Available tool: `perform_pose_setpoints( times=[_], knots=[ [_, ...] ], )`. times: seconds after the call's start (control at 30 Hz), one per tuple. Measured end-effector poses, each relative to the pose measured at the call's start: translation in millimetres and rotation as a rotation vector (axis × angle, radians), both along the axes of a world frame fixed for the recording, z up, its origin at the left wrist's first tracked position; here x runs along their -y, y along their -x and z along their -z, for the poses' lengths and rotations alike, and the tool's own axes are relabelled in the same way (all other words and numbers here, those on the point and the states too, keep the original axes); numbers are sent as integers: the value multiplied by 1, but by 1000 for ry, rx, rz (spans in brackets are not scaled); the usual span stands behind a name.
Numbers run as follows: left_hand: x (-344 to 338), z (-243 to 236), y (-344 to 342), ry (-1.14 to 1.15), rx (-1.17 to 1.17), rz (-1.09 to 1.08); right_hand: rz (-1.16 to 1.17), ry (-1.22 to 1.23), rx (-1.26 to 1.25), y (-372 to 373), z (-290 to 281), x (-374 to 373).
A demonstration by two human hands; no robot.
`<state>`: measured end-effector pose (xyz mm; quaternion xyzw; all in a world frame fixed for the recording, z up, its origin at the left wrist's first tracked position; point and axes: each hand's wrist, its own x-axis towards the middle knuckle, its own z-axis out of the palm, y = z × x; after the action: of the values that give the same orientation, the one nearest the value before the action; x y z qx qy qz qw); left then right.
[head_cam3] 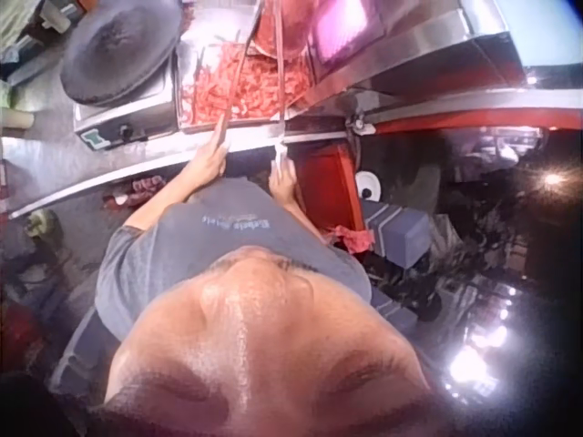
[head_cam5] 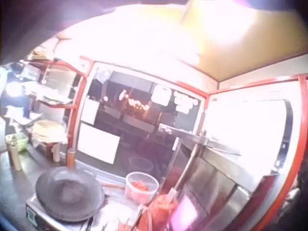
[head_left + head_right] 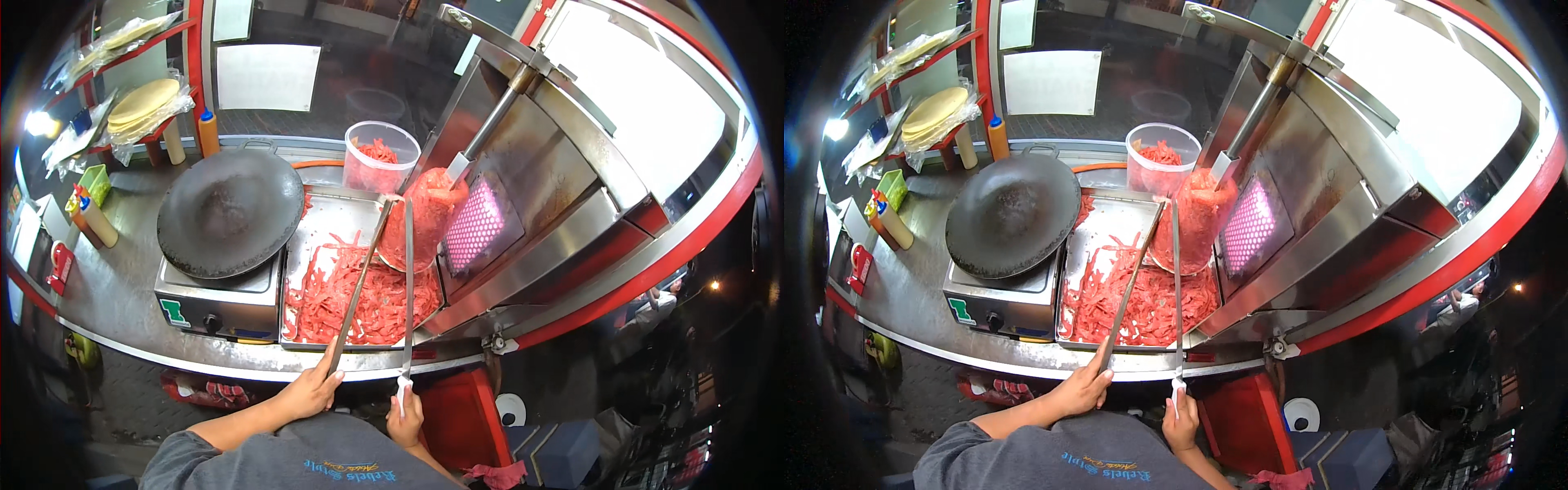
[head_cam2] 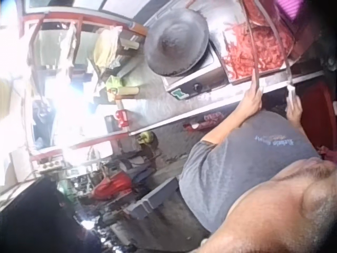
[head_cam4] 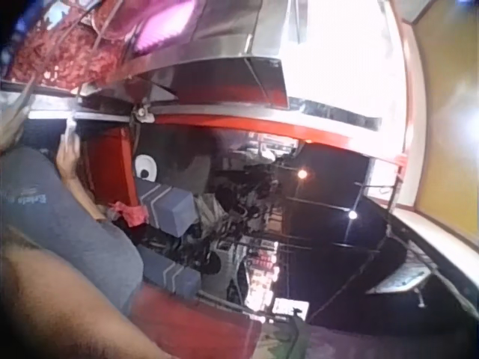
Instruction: The person stirs sliced meat in a metal tray with a spatula, then slices meat from a vertical rotisserie spit into the tray using a long knife and a spatula.
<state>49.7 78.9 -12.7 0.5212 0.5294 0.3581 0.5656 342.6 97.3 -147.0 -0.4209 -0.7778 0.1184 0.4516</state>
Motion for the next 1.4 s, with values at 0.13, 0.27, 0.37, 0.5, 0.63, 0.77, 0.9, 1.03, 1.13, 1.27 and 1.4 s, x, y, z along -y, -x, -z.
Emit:
perform_pose_setpoints(
  times=[0.13, 0.27, 0.37, 0.5, 0.63, 0.77, 0.9, 1.03, 1.13, 1.27, 1.4],
  knots=[
    [-2, 6, -8, -52, -29, -17, -21, -29, 2, 46, -63, -62],
    [-14, 7, -10, -70, -4, -38, -12, 37, 14, 58, -82, -61],
    [-26, 5, -7, -56, 57, -33, 26, 59, 96, 11, -37, 0],
    [-33, 10, -9, -49, 288, -30, 12, 110, 90, 3, -44, 13],
    [-44, 12, -12, -37, 516, -40, -49, 234, 114, 67, -113, -56],
    [-49, 6, -11, 113, 974, -51, -110, 598, -107, 76, -117, -40],
    [-28, 32, 3, 190, 986, -26, -237, 676, -298, 29, -59, 10],
    [12, 35, 19, 111, 695, -5, -106, 192, -123, 54, -82, -44],
    [32, 27, 20, 103, 450, 5, -9, -24, -179, 87, -109, -85],
    [35, 20, 26, 34, 159, 37, 29, 23, -153, 35, -31, -43],
    [29, 11, 23, 85, 88, 69, -7, 130, -203, 13, -11, -26]
  ],
)
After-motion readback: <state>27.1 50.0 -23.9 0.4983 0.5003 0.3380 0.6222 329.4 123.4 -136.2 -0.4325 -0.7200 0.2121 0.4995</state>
